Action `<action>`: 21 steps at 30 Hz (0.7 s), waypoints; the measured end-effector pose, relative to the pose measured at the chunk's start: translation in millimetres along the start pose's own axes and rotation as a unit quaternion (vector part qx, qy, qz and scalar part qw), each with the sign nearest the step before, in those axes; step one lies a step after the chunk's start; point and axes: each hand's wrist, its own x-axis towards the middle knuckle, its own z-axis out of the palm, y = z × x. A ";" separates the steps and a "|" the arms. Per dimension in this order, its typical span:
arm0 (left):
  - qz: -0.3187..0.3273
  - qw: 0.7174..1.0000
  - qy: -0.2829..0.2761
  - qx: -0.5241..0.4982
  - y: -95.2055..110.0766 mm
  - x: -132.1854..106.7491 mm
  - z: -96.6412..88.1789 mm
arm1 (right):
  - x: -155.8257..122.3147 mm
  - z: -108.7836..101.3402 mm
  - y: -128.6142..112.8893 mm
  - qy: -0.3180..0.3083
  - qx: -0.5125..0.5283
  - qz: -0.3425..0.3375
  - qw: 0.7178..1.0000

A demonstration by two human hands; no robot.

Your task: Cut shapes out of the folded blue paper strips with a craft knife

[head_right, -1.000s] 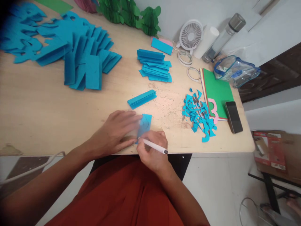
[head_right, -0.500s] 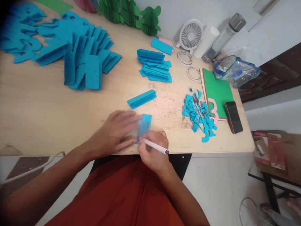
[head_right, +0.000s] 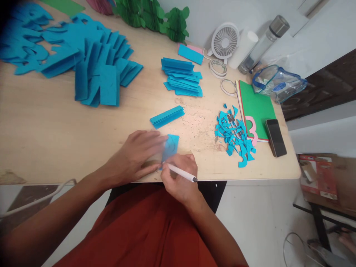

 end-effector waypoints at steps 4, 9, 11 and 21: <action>0.002 1.000 -0.002 0.005 0.0 0.0 -0.5 | -0.7 -1.4 0.5 0.003 -0.003 0.002 1.000; -0.003 1.000 -0.006 0.002 0.2 0.7 -1.0 | -1.0 -4.2 2.3 0.012 -0.015 0.006 1.000; -0.002 1.000 -0.006 0.002 0.3 0.8 -1.0 | -0.7 -5.0 2.5 0.015 -0.019 0.005 1.000; 0.004 1.000 -0.006 0.011 0.4 1.2 -2.3 | 0.0 -7.5 3.4 0.019 -0.019 0.017 0.999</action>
